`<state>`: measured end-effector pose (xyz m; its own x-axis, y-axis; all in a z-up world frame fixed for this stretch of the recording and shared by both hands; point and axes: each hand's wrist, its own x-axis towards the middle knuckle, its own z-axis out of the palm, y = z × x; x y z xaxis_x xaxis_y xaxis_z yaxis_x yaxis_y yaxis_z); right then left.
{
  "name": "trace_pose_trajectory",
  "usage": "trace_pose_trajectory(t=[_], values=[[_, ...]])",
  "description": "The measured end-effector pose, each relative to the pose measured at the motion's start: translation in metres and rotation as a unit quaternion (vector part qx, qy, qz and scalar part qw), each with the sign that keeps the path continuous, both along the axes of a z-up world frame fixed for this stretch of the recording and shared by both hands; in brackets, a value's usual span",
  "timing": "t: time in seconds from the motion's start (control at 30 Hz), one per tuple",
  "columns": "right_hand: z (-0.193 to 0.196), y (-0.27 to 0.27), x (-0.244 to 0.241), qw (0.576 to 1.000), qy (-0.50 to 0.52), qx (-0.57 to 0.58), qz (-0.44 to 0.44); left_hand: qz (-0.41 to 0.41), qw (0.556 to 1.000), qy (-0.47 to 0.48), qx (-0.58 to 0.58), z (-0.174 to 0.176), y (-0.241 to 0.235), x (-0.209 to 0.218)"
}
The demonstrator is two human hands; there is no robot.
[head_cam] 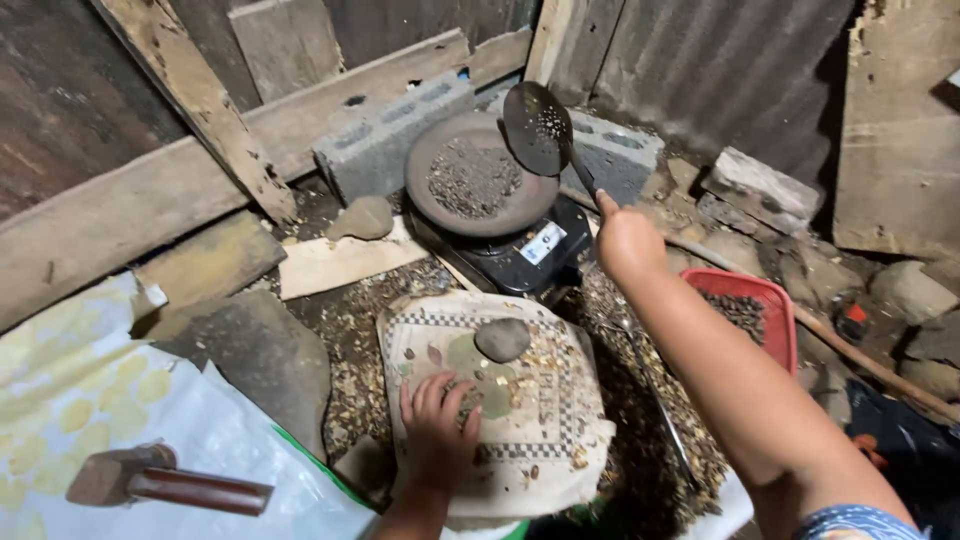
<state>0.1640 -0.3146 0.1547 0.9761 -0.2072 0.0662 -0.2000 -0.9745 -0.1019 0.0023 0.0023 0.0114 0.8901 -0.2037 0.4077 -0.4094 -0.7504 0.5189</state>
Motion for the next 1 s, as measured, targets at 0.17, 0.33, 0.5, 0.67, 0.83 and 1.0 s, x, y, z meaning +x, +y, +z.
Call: trace_pose_trajectory(t=[0.17,0.33,0.5,0.67,0.83,1.0], values=[[-0.061,-0.005,0.033,0.995,-0.053,0.087,0.007,-0.022,0.999,-0.025,0.006,-0.001,0.001,0.001],[-0.070,-0.004,0.038,0.936,0.004,0.344,-0.075,-0.009,0.999,-0.040,0.000,0.003,0.000,0.005],[-0.002,0.018,0.012,0.969,0.040,0.231,-0.081,-0.024,0.999,-0.039,-0.024,0.028,0.001,0.011],[-0.006,-0.007,0.033,0.992,0.004,0.117,-0.043,-0.034,0.998,-0.048,-0.020,0.041,0.000,0.014],[0.015,0.001,0.051,0.859,0.214,0.440,-0.150,-0.035,0.998,-0.044,-0.040,0.038,0.000,0.014],[-0.031,0.023,0.044,0.804,0.197,0.545,-0.130,-0.032,0.999,-0.029,-0.028,0.034,0.001,0.011]])
